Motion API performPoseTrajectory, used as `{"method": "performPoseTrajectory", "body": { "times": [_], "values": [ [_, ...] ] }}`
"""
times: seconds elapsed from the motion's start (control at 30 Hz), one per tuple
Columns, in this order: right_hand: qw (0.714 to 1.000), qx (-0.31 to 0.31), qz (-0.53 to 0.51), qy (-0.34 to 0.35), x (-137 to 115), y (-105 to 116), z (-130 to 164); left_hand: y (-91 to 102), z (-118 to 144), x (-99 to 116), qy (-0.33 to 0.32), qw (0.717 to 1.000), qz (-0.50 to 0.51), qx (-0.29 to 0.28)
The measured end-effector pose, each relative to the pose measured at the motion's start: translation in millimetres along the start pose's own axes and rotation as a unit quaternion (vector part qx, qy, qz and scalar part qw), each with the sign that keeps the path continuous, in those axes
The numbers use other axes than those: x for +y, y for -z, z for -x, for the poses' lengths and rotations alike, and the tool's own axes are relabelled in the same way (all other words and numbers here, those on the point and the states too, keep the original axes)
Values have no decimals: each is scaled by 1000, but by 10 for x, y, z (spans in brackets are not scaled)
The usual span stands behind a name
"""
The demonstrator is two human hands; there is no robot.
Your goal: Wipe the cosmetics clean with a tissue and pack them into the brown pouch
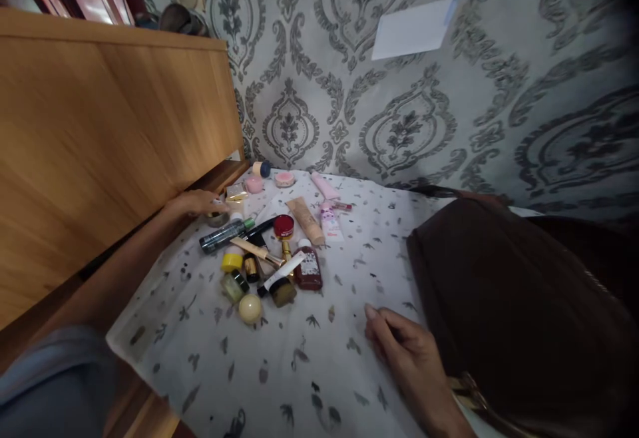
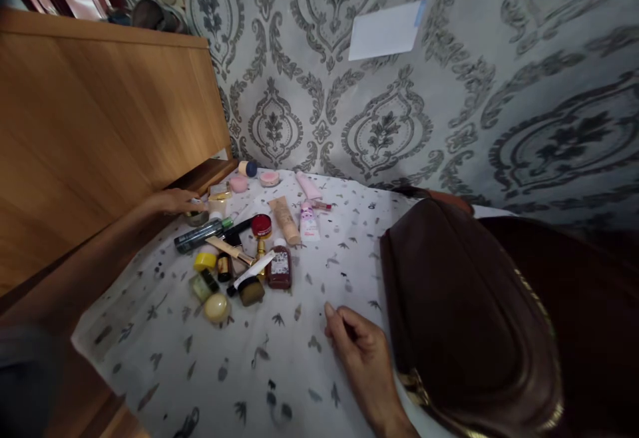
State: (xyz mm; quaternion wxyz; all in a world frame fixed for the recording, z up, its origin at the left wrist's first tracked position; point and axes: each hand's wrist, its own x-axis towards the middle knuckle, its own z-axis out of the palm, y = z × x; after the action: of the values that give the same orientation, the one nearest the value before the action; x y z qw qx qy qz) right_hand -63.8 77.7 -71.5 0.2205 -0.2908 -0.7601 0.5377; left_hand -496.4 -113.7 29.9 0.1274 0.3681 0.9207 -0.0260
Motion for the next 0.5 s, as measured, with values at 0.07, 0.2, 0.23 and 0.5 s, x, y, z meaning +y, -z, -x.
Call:
{"method": "performPoseTrajectory", "body": {
  "times": [0.07, 0.2, 0.23, 0.5],
  "values": [
    [1000, 2, 0, 12, -8, -17, 5, -90, 92, 26, 7, 1000, 22, 20],
    [999, 7, 12, 42, -16, -33, 23, -107, 214, 94, -3, 995, 52, 83],
    [999, 6, 15, 50, -18, -32, 32, -74, 255, 126, -6, 993, 61, 102],
    [988, -13, 12, 153, -35, -93, 159, 130, 1037, 1095, -142, 965, 180, 128]
  ]
}}
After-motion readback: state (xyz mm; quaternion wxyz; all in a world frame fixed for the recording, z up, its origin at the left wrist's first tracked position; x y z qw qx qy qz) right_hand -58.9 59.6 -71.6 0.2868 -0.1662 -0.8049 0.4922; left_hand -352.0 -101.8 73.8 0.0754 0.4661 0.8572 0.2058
